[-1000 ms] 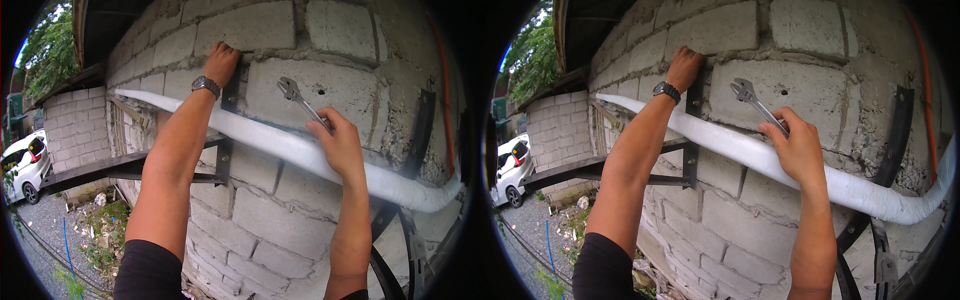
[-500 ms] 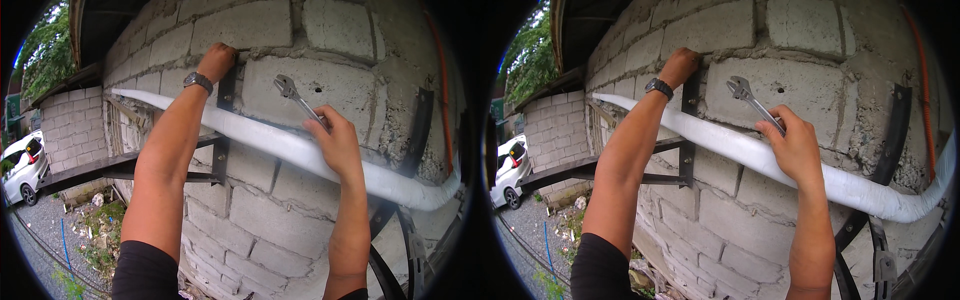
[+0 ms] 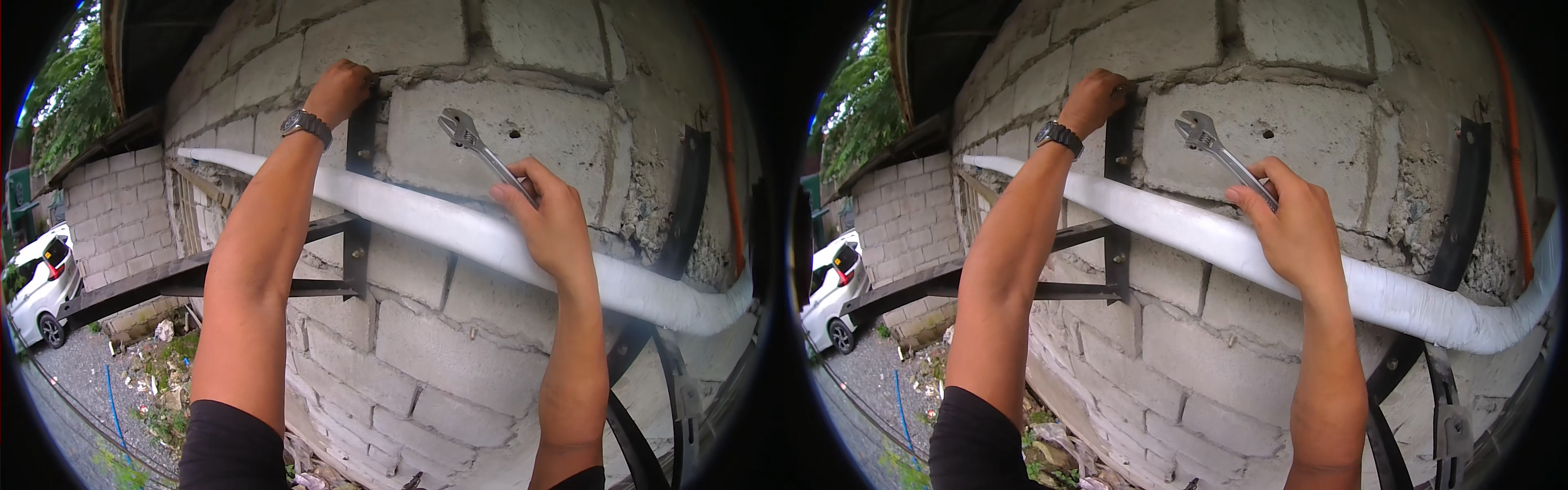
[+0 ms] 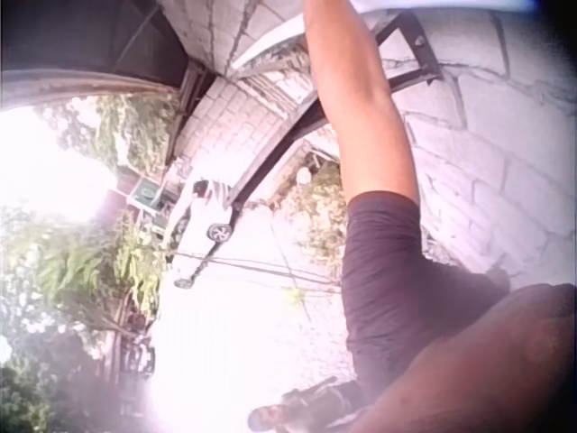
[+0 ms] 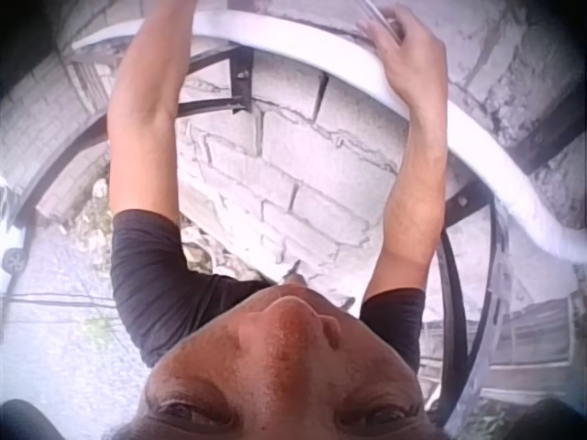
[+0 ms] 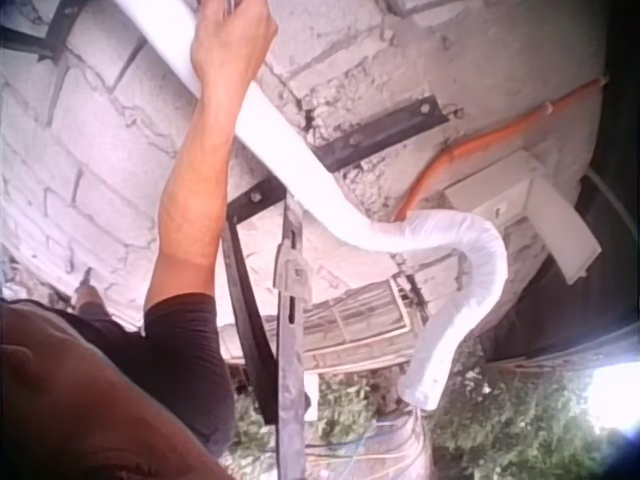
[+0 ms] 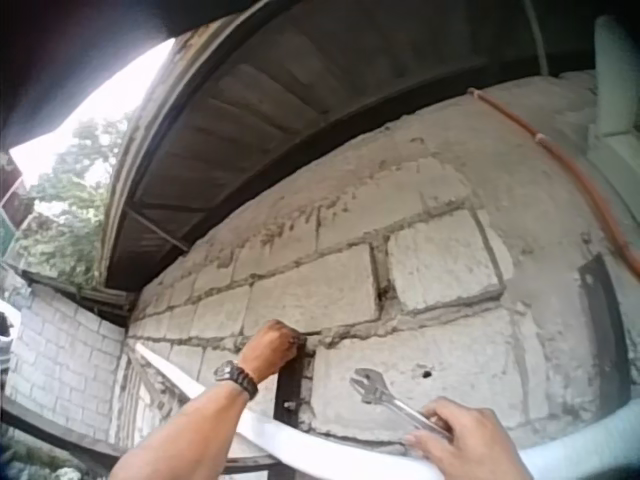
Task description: The person uses a wrench to tighten bolts on metal brackets mounted on a brick wall. They adjust the position of the brackets and secure them by hand and with the tool.
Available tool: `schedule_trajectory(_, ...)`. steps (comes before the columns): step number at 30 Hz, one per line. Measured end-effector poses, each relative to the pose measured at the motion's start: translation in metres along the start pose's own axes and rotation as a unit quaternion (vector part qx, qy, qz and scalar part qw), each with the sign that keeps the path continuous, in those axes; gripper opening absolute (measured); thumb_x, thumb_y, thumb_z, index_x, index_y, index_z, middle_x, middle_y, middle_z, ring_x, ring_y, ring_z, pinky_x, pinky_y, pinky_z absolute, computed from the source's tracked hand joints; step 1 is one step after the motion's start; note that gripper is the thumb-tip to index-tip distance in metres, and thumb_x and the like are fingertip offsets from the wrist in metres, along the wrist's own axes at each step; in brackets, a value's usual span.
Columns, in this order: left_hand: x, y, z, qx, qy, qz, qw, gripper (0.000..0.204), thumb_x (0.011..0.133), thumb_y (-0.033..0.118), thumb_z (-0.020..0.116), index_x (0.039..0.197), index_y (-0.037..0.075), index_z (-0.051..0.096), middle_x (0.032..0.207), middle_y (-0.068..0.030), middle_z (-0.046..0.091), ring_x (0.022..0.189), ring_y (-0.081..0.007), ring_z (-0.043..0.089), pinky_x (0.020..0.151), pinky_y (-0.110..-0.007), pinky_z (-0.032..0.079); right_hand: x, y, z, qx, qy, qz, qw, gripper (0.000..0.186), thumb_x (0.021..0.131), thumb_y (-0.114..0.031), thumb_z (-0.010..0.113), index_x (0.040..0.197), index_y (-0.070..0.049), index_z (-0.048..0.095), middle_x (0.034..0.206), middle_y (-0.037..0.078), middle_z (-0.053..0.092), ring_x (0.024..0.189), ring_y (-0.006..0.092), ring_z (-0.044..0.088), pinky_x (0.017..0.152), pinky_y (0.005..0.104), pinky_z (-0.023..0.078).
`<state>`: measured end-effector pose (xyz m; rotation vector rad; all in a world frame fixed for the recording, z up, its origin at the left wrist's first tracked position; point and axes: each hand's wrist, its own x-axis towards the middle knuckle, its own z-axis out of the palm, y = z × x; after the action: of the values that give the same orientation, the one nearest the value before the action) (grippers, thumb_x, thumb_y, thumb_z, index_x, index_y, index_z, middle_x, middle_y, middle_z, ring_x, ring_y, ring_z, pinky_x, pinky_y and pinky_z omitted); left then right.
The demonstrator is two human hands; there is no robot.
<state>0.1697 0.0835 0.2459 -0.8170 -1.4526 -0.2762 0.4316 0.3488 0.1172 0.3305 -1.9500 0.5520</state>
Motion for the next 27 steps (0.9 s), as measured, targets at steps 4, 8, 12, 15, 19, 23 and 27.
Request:
schedule_trajectory(4,-0.001,-0.003,-0.003,0.014,-0.004,-0.019,1.000,0.026,0.086,0.011,0.071,0.112,0.009,0.076,0.111,-0.0169,0.070,0.107,-0.0358,0.066,0.094,-0.043,0.054,0.000,-0.001,0.001,-0.007,0.005,-0.003,1.000,0.029,0.093,-0.030,0.076,0.103,-0.002,0.071,0.066,0.008,0.062,0.058,0.0177,0.053,0.059,0.0341,0.041)
schedule_trajectory(8,-0.004,-0.003,-0.003,0.002,-0.004,-0.057,0.998,0.025,0.089,0.014,0.073,0.114,0.010,0.075,0.113,-0.0157,0.070,0.106,-0.0361,0.067,0.093,-0.044,0.054,0.000,0.000,0.002,-0.006,0.006,-0.001,1.000,0.029,0.094,-0.029,0.076,0.103,-0.002,0.071,0.066,0.009,0.062,0.058,0.0171,0.053,0.059,0.0338,0.041)
schedule_trajectory(12,-0.005,0.002,-0.001,-0.001,0.015,-0.070,0.997,0.023,0.089,0.013,0.073,0.111,0.009,0.075,0.111,-0.0151,0.071,0.106,-0.0357,0.066,0.094,-0.044,0.053,0.002,0.004,0.002,0.004,0.003,0.009,1.000,0.029,0.094,-0.029,0.076,0.103,-0.002,0.071,0.066,0.008,0.063,0.059,0.0168,0.053,0.059,0.0339,0.041)
schedule_trajectory(15,-0.008,0.000,0.001,0.026,0.041,-0.005,0.999,0.022,0.084,0.009,0.070,0.105,0.007,0.077,0.103,-0.0144,0.073,0.108,-0.0327,0.065,0.096,-0.042,0.052,0.002,0.003,0.003,-0.002,0.004,0.003,1.000,0.029,0.094,-0.029,0.076,0.104,-0.002,0.071,0.067,0.008,0.063,0.060,0.0167,0.053,0.059,0.0340,0.041)
schedule_trajectory(19,-0.011,0.000,0.005,0.054,0.052,0.021,0.997,0.020,0.084,0.008,0.070,0.103,0.006,0.076,0.102,-0.0135,0.073,0.109,-0.0316,0.064,0.097,-0.042,0.052,0.000,0.003,0.001,-0.010,0.006,0.009,1.000,0.029,0.094,-0.030,0.076,0.103,-0.003,0.071,0.067,0.008,0.063,0.060,0.0163,0.053,0.059,0.0342,0.041)
schedule_trajectory(23,-0.009,-0.003,0.005,0.056,0.069,0.020,0.996,0.021,0.085,0.009,0.071,0.106,0.005,0.075,0.102,-0.0132,0.073,0.108,-0.0328,0.064,0.095,-0.044,0.052,0.001,0.003,0.004,0.006,0.012,-0.007,1.000,0.029,0.094,-0.030,0.076,0.103,-0.003,0.071,0.067,0.007,0.062,0.060,0.0161,0.052,0.059,0.0341,0.040)
schedule_trajectory(27,-0.004,-0.002,-0.008,0.040,0.089,-0.051,0.994,0.024,0.085,0.012,0.073,0.108,0.004,0.074,0.104,-0.0133,0.073,0.101,-0.0359,0.068,0.090,-0.045,0.055,0.000,0.000,0.006,0.003,0.011,0.006,1.000,0.029,0.094,-0.030,0.076,0.103,-0.003,0.072,0.067,0.007,0.062,0.060,0.0155,0.052,0.060,0.0331,0.040)
